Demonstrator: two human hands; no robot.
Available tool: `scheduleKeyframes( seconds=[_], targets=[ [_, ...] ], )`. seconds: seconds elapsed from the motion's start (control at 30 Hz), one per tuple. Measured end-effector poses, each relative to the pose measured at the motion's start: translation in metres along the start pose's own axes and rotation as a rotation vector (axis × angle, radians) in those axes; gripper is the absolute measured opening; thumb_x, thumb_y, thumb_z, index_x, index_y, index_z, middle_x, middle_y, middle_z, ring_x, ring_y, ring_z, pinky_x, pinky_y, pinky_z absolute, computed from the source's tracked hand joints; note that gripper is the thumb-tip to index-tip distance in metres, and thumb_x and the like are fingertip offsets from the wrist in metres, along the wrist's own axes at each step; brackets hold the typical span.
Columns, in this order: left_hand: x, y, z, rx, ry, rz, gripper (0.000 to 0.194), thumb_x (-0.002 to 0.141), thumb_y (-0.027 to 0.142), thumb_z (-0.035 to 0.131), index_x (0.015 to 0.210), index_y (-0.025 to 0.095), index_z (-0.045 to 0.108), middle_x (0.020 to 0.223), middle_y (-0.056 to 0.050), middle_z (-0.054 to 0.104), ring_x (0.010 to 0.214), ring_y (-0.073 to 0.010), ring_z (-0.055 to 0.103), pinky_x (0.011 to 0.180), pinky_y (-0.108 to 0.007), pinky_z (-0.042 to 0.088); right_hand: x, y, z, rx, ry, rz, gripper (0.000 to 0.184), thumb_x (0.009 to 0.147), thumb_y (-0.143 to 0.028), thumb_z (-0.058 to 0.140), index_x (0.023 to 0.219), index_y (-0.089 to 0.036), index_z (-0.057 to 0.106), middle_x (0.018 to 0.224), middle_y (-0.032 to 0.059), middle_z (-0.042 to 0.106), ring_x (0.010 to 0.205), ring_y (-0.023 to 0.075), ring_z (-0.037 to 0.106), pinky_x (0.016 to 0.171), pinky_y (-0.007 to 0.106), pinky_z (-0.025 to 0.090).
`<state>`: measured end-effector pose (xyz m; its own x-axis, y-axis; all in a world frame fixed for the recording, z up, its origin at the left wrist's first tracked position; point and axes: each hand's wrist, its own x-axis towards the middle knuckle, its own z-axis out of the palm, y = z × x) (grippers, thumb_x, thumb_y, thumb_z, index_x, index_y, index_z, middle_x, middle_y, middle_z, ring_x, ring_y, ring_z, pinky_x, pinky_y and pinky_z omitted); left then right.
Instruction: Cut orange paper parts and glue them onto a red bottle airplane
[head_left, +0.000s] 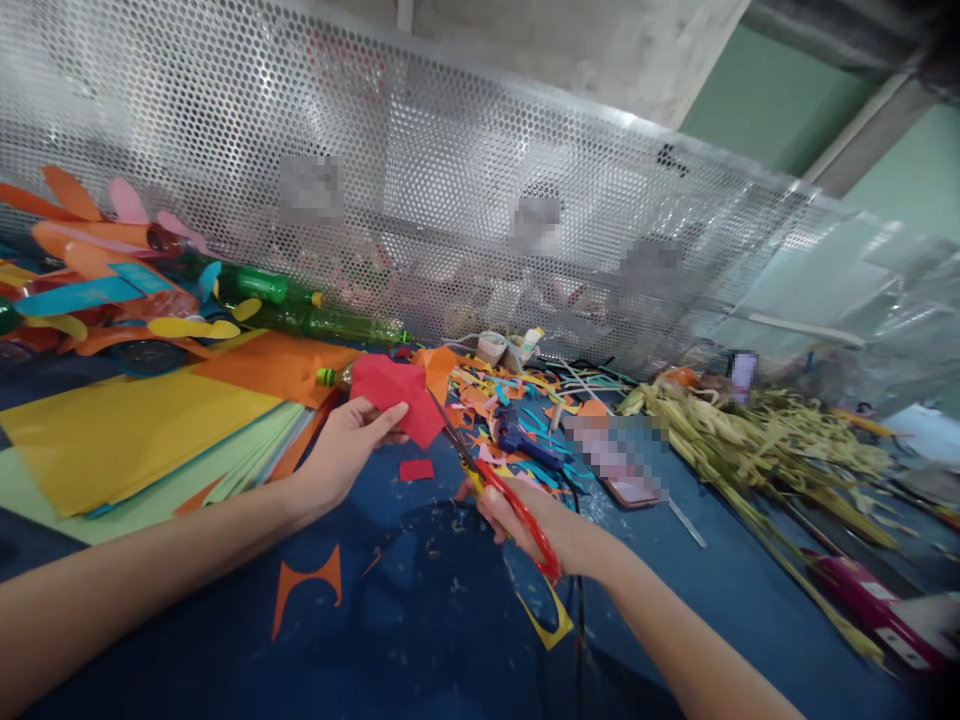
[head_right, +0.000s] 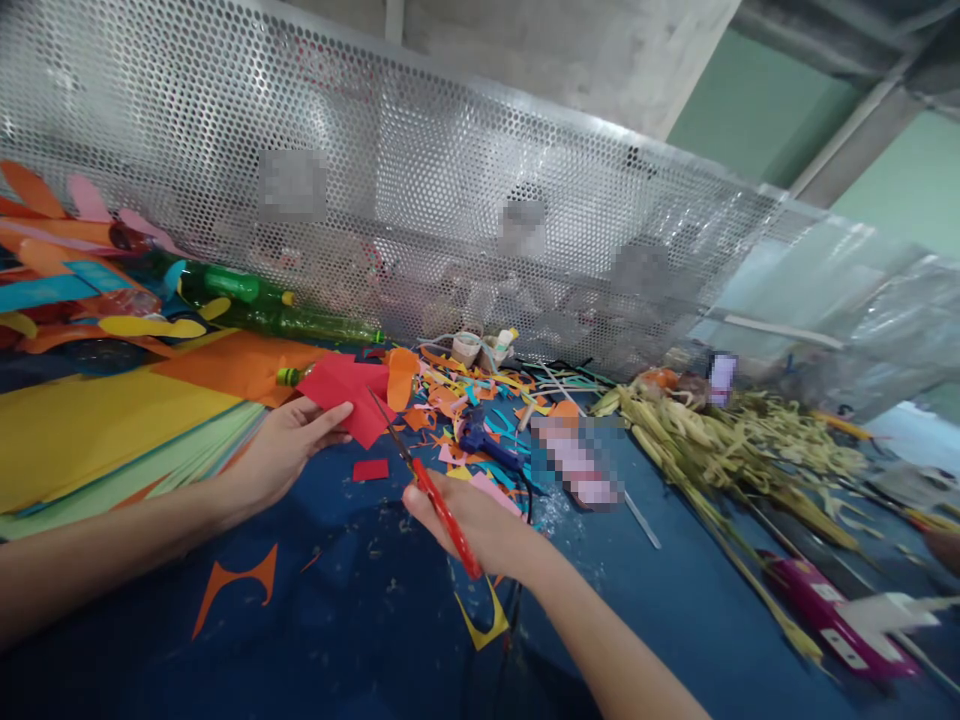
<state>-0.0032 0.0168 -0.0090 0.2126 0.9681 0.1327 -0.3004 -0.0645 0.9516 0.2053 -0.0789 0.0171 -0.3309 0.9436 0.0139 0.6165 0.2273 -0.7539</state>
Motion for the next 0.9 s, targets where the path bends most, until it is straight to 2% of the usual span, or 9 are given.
scheduleKeyframes(
  seconds=[0.1, 0.2, 0.57, 0.7, 0.9],
  targets=[
    [-0.001, -0.001, 0.0, 0.013, -0.005, -0.001, 0.026, 0.069, 0.03, 0.069, 0.089, 0.014, 0.064, 0.07, 0.0, 0.062, 0.067, -0.0127, 0.06, 0.066, -0.025, 0.052, 0.0, -0.008, -0.002, -0.16, -0.106, -0.003, 0.045, 0.089, -0.055, 0.024, 0.086, -0.02, 0.052, 0.071, 0.0021, 0.05, 0.061, 0.0159, 0.051, 0.058, 0.029, 0.045],
    [-0.001, -0.002, 0.0, 0.028, -0.004, -0.011, 0.027, 0.068, 0.031, 0.07, 0.089, 0.015, 0.065, 0.068, 0.0, 0.062, 0.067, -0.0139, 0.06, 0.066, -0.026, 0.052, -0.001, -0.013, -0.003, -0.217, -0.121, 0.005, 0.048, 0.09, -0.055, 0.02, 0.088, -0.019, 0.051, 0.078, 0.0036, 0.051, 0.065, 0.0154, 0.052, 0.061, 0.028, 0.046],
    [-0.001, 0.0, 0.001, 0.034, 0.006, -0.035, 0.024, 0.065, 0.032, 0.071, 0.082, 0.015, 0.065, 0.071, 0.0, 0.065, 0.06, -0.0113, 0.059, 0.064, -0.025, 0.052, 0.0, -0.007, -0.004, -0.239, -0.115, -0.012, 0.048, 0.089, -0.056, 0.025, 0.093, -0.018, 0.054, 0.074, 0.0021, 0.052, 0.063, 0.0134, 0.049, 0.059, 0.025, 0.044],
    [0.0, 0.0, 0.001, 0.039, 0.005, -0.038, 0.021, 0.065, 0.031, 0.072, 0.075, 0.015, 0.064, 0.07, 0.0, 0.065, 0.059, -0.0108, 0.059, 0.062, -0.024, 0.051, 0.0, -0.009, -0.004, -0.259, -0.114, 0.007, 0.049, 0.089, -0.058, 0.024, 0.089, -0.018, 0.053, 0.072, 0.0017, 0.051, 0.061, 0.0134, 0.048, 0.059, 0.026, 0.043],
    [0.001, -0.002, 0.0, 0.082, -0.001, -0.022, 0.023, 0.066, 0.033, 0.07, 0.079, 0.015, 0.065, 0.073, -0.001, 0.066, 0.058, -0.0111, 0.059, 0.063, -0.025, 0.051, 0.0, -0.01, -0.006, -0.287, -0.146, 0.018, 0.046, 0.09, -0.056, 0.023, 0.083, -0.019, 0.049, 0.071, 0.0014, 0.049, 0.061, 0.0136, 0.049, 0.057, 0.026, 0.042]
  ],
)
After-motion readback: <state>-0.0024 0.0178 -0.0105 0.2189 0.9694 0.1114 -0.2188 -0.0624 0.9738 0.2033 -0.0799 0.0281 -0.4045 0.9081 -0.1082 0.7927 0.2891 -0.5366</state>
